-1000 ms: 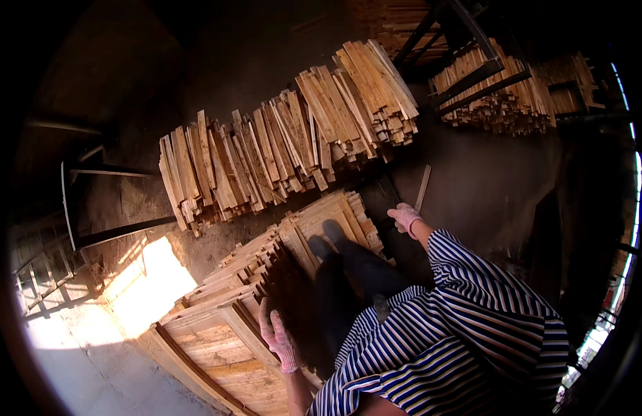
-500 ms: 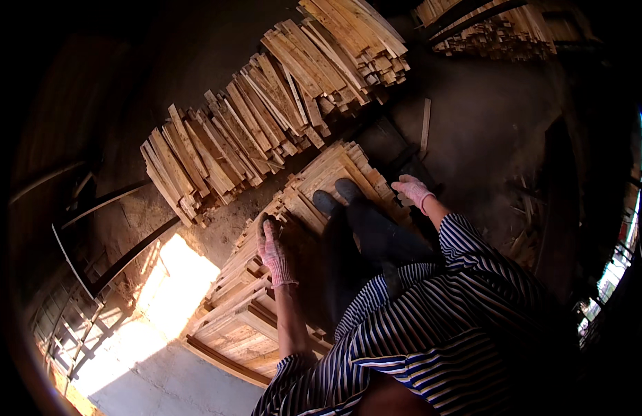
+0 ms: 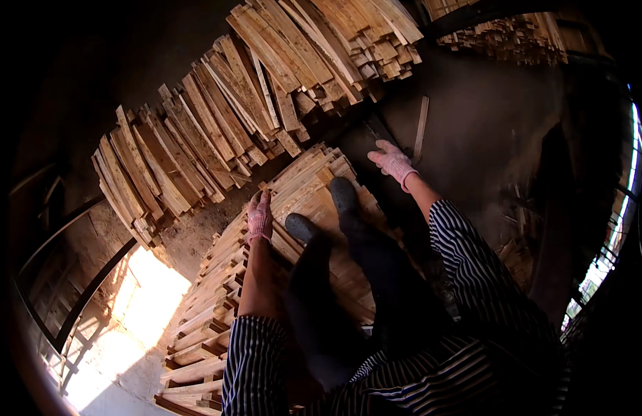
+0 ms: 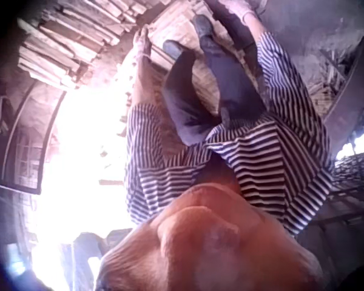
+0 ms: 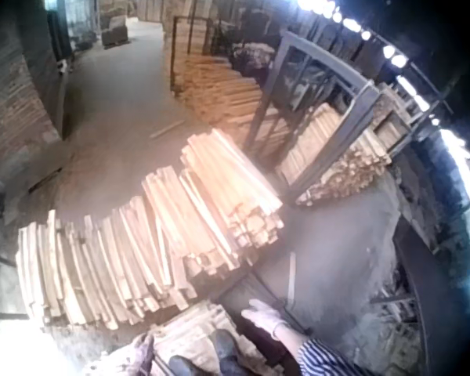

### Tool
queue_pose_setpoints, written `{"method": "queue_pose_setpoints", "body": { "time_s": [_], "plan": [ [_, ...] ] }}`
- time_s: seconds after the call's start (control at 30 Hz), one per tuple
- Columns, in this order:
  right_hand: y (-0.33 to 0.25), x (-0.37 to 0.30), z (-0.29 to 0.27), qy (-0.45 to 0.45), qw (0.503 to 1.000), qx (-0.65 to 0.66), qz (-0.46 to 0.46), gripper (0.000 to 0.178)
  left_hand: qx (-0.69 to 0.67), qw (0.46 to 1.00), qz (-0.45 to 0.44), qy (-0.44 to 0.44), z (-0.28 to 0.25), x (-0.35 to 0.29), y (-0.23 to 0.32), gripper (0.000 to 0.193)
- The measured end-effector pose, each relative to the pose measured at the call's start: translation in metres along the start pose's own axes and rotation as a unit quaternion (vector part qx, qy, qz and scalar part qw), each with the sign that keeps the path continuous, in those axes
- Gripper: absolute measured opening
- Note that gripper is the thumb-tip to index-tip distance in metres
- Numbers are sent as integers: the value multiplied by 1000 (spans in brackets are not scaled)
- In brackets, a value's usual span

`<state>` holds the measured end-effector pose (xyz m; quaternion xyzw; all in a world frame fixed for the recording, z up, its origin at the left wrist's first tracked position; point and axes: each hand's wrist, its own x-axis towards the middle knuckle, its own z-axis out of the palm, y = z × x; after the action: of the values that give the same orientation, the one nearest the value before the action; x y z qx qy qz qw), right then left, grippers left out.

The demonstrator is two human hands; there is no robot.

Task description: The person picks up wooden planks from a large pile and stacks them onto a wooden pallet. They repeatedly lift the planks and place them in an organized stack, occasionally adjusting the alignment of the wood.

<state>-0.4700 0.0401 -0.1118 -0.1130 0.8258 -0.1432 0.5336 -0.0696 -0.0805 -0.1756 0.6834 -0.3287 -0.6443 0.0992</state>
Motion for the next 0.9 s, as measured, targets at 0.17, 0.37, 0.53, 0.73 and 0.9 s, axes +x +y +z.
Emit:
{"method": "queue_pose_setpoints", "body": {
  "time_s": [0.17,0.37,0.53,0.73,0.9],
  "plan": [
    [128,21,22,25,991,-92,99,73,46,994,-60,-74,39,0,-31,58],
    [238,-49,71,-40,961,-80,262,73,111,977,-140,-116,46,4,-62,62],
    [309,-45,141,-81,940,-198,267,55,106,982,-127,-93,25,35,-98,56],
    [263,-15,210,-62,918,-343,188,44,126,980,-136,-68,18,70,-105,47],
    [307,44,293,108,899,-399,141,21,88,990,-100,-56,21,106,-109,54]
  ]
}}
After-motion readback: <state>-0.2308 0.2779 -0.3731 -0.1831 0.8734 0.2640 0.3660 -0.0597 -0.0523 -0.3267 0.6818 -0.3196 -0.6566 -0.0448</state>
